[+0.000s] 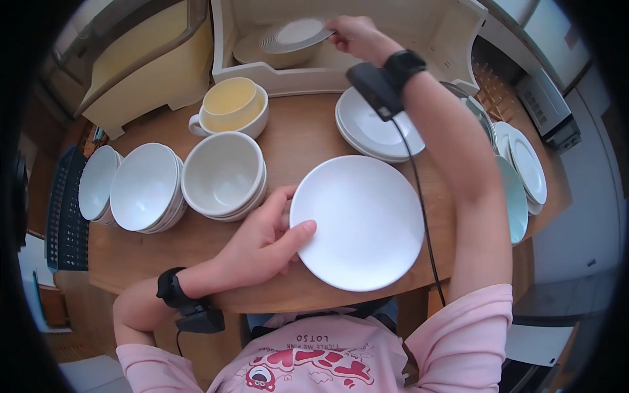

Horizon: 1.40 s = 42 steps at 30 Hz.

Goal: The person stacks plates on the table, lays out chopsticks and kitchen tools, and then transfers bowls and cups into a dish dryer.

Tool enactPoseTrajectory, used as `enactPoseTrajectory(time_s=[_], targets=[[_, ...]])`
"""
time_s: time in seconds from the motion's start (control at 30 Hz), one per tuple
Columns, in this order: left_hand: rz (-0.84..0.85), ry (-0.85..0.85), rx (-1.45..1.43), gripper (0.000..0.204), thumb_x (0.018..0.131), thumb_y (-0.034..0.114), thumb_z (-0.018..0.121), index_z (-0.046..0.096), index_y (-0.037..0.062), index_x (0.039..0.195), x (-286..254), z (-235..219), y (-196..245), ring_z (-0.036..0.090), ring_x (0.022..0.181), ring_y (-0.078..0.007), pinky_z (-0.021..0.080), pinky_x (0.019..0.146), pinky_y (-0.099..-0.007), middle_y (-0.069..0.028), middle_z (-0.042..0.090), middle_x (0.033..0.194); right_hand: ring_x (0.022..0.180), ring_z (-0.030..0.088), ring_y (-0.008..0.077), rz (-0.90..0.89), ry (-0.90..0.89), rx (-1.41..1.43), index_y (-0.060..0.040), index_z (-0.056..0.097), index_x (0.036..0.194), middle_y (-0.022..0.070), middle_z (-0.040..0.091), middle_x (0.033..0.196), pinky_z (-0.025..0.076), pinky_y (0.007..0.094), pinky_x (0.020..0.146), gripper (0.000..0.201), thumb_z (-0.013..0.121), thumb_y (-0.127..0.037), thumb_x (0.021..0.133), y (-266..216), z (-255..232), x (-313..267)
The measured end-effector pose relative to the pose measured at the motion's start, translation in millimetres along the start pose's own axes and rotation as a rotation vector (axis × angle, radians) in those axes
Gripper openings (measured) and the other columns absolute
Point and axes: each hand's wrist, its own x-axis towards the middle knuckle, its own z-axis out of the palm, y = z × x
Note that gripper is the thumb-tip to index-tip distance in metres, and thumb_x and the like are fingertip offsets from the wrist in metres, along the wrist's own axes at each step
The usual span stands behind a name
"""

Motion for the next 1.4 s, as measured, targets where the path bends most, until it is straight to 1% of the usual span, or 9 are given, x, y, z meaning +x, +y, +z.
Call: enactPoseTrajectory(time_s=[0.3,0.83,0.93,1.0,1.03,1.1,1.2,1.27,1.4], targets=[[-0.01,0.003,0.039,0.051,0.093,0.019,0.057,0.035,-0.0086,0.13,-0.7,-3.7,-5.8,0.044,0.057,-0.0042,0.036,0.052,-0.0227,0.0011,0.05,0.064,0.064,0.059,0.0102,0.052,0.005,-0.011,-0.0046,0.061,0.101,0.0038,0.061,0.081,0.048,0.024,0.053,0.014,0.058,-0.014,0.091,29.7,61.1,32.9],[0.011,0.025,0.053,0.051,0.093,0.018,0.055,0.034,-0.0086,0.131,-0.2,-1.8,-12.1,0.049,0.055,-0.0047,0.038,0.052,-0.0216,-0.0013,0.055,0.065,0.086,0.067,0.0224,0.043,-0.283,-0.025,-0.0024,0.052,0.122,0.0103,0.053,0.112,0.05,0.0204,0.055,0.032,0.053,-0.022,0.096,25.7,34.7,35.5],[0.002,0.025,0.055,0.051,0.094,0.019,0.055,0.034,-0.0085,0.131,0.4,-1.4,-13.9,0.05,0.053,-0.0046,0.039,0.05,-0.021,-0.002,0.057,0.067,0.075,0.066,0.0173,-0.155,-0.358,-0.188,-0.001,0.059,0.107,0.0084,0.06,0.099,0.049,0.0218,0.055,0.027,0.057,-0.025,0.093,28.6,24.7,41.7],[-0.003,0.019,0.056,0.051,0.094,0.02,0.055,0.033,-0.0084,0.131,0.3,-0.4,-12.7,0.049,0.053,-0.0044,0.039,0.049,-0.0206,-0.0019,0.057,0.068,0.074,0.064,0.0181,-1.148,-0.385,-1.397,-0.0011,0.061,0.091,0.0086,0.064,0.081,0.05,0.0269,0.061,0.031,0.06,-0.032,0.092,12.9,11.8,22.6],[-0.002,0.028,0.053,0.051,0.095,0.021,0.055,0.033,-0.0083,0.131,0.2,-0.4,-12.4,0.049,0.053,-0.0042,0.039,0.049,-0.0203,-0.0018,0.057,0.068,0.074,0.064,0.0181,-1.139,-0.382,-1.397,-0.0011,0.061,0.091,0.0086,0.064,0.081,0.05,0.0269,0.061,0.031,0.06,-0.032,0.092,9.0,8.0,12.4],[0.003,0.02,0.057,0.052,0.095,0.021,0.055,0.033,-0.0082,0.131,1.0,-0.5,-14.1,0.05,0.053,-0.004,0.041,0.048,-0.0199,-0.002,0.058,0.07,0.069,0.065,0.0201,-0.028,-0.661,0.0,-0.0003,0.065,0.086,0.0088,0.064,0.075,0.051,0.0314,0.059,0.029,0.065,-0.03,0.087,1.0,2.9,-10.6],[-0.015,0.035,0.053,0.052,0.095,0.021,0.054,0.032,-0.0082,0.132,0.7,0.8,-8.7,0.051,0.054,-0.0041,0.041,0.049,-0.0196,-0.0028,0.06,0.073,0.066,0.065,0.0213,-0.288,-0.33,-0.747,-0.0001,0.068,0.086,0.0088,0.065,0.07,0.05,0.034,0.056,0.027,0.066,-0.027,0.083,-38.2,-7.1,-111.6],[-0.032,0.013,0.062,0.052,0.095,0.021,0.054,0.031,-0.008,0.132,0.5,-0.3,-7.9,0.052,0.055,-0.0042,0.042,0.049,-0.0192,-0.004,0.061,0.075,0.062,0.061,0.0126,-0.314,-0.363,-1.036,-0.0003,0.063,0.086,0.0047,0.062,0.074,0.047,0.0232,0.053,0.026,0.063,-0.026,0.09,-37.9,-33.8,-151.7],[-0.06,0.009,0.078,0.051,0.096,0.021,0.053,0.031,-0.0071,0.133,0.6,0.9,-3.8,0.053,0.059,-0.004,0.043,0.051,-0.0187,-0.0052,0.062,0.078,0.054,0.056,0.0139,-0.242,-0.497,-1.309,0.0009,0.063,0.073,0.0068,0.059,0.059,0.043,0.0273,0.05,0.027,0.068,-0.023,0.084,-30.4,-63.6,-207.3]])
